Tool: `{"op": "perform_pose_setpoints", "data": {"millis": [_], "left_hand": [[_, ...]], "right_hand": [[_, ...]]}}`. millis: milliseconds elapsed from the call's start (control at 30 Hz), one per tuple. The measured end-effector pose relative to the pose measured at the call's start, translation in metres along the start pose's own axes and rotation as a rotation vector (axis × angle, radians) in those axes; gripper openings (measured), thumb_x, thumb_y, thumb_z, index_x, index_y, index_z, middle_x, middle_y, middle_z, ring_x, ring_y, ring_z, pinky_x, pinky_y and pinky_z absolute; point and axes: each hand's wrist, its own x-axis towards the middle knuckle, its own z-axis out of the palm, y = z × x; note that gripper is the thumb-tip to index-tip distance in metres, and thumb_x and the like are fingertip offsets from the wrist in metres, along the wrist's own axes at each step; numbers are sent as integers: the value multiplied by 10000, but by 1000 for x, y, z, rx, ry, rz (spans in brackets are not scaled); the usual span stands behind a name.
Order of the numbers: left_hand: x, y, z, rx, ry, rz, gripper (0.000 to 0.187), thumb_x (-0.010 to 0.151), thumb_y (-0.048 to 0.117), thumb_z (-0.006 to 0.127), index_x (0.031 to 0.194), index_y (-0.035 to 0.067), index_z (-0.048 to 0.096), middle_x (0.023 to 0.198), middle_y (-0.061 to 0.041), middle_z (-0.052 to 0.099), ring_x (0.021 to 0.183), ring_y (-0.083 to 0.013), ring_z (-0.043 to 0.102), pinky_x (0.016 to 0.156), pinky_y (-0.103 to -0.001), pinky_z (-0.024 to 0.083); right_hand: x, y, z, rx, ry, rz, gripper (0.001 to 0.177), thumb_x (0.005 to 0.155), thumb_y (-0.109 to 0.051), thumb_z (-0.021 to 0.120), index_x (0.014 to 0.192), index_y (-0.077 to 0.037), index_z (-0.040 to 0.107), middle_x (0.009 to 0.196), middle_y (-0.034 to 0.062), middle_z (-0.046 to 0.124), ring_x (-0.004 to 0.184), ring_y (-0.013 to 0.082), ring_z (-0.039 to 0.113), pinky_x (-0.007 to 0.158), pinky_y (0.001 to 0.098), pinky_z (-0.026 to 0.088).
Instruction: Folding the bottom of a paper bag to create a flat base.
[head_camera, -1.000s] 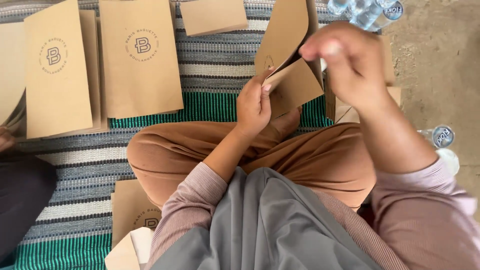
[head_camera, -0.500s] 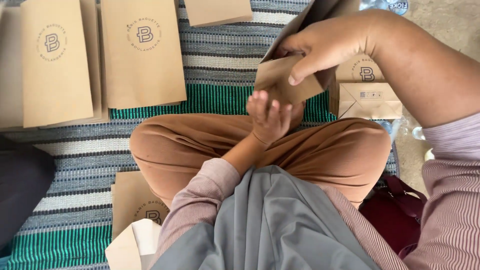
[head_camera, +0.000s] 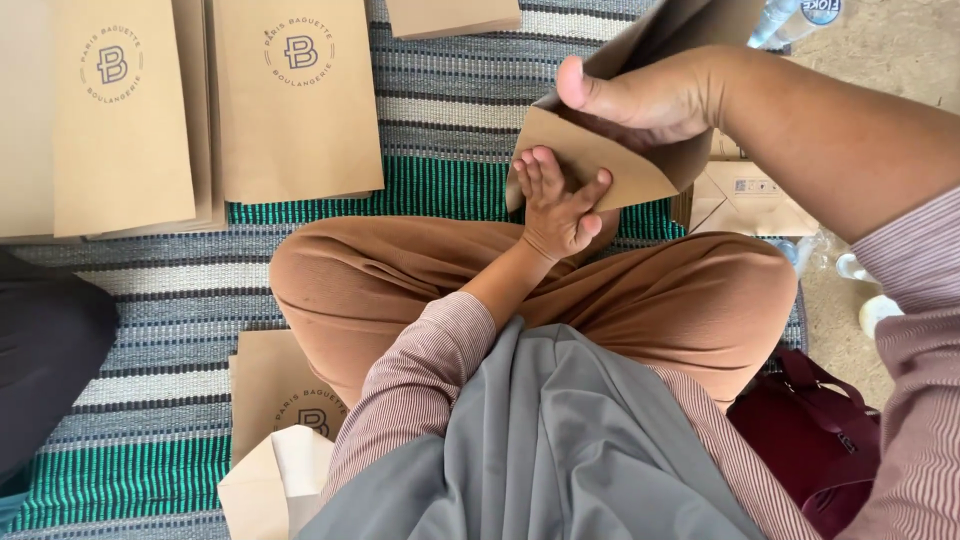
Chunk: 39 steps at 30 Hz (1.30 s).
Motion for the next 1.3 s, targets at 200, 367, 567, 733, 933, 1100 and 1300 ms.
{"op": "perform_pose_setpoints", "data": {"millis": [200, 367, 567, 733, 933, 1100, 1300], "left_hand": [[27, 15, -12, 72, 117, 56, 570, 1046, 740, 256, 1581, 548, 214, 1703, -197, -248, 1601, -362, -249, 1267, -650, -234], [45, 10, -23, 195, 217, 44, 823, 972, 826, 336, 1642, 476, 8, 1701, -184, -240, 1583, -397, -241, 1281, -680, -148], [39, 8, -40, 183, 239, -30, 899, 886, 904, 327, 1642, 477, 95, 1714, -153, -222, 1571, -425, -266, 1255, -745, -179], [42, 10, -49, 193, 230, -57, 732, 976, 781, 68, 1642, 479, 98, 1731, -148, -159, 1583, -441, -229, 1286, -743, -136], [42, 8, -49, 281, 202, -173, 841, 956, 844, 316, 1660, 476, 40, 1728, -161, -191, 1615, -399, -196, 1308, -696, -135], [40, 6, -41, 327, 237, -100, 970, 902, 874, 505, 1661, 422, 106, 1725, -185, -172, 1621, -366, -170, 1307, -682, -102], [26, 4, -37, 303, 228, -98, 1086, 862, 873, 563, 1676, 373, 47, 1717, -169, -208, 1605, -388, -203, 1303, -676, -119]], "right_hand": [[4, 4, 1, 72, -69, -53, 1392, 383, -825, 158, 1361, 42, 635, 1043, 300, 691, 850, 418, 633, 895, 532, 557], [2, -9, 15, 16, -20, -83, 1336, 422, -802, 125, 1416, -66, 631, 1144, 199, 711, 949, 322, 645, 962, 438, 538], [45, 2, 1, 74, -247, -110, 1206, 496, -873, 239, 1295, -55, 624, 896, 154, 615, 756, 269, 592, 813, 460, 576], [60, -7, -6, 111, -426, -144, 1125, 556, -928, 334, 1196, -47, 618, 693, 114, 537, 599, 224, 551, 690, 480, 606], [17, -45, 10, -151, 17, 11, 989, 747, -695, 202, 1122, 96, 662, 1008, 270, 727, 1000, 393, 720, 944, 475, 570], [17, -19, -5, -559, 67, -87, 1011, 608, -812, 187, 926, -31, 744, 1278, 12, 753, 1342, 127, 552, 1249, 369, 291], [11, -14, 3, -620, -137, -337, 1028, 728, -773, 382, 1596, -224, 362, 1700, -60, 377, 1541, 95, 334, 1212, 325, 284]]}}
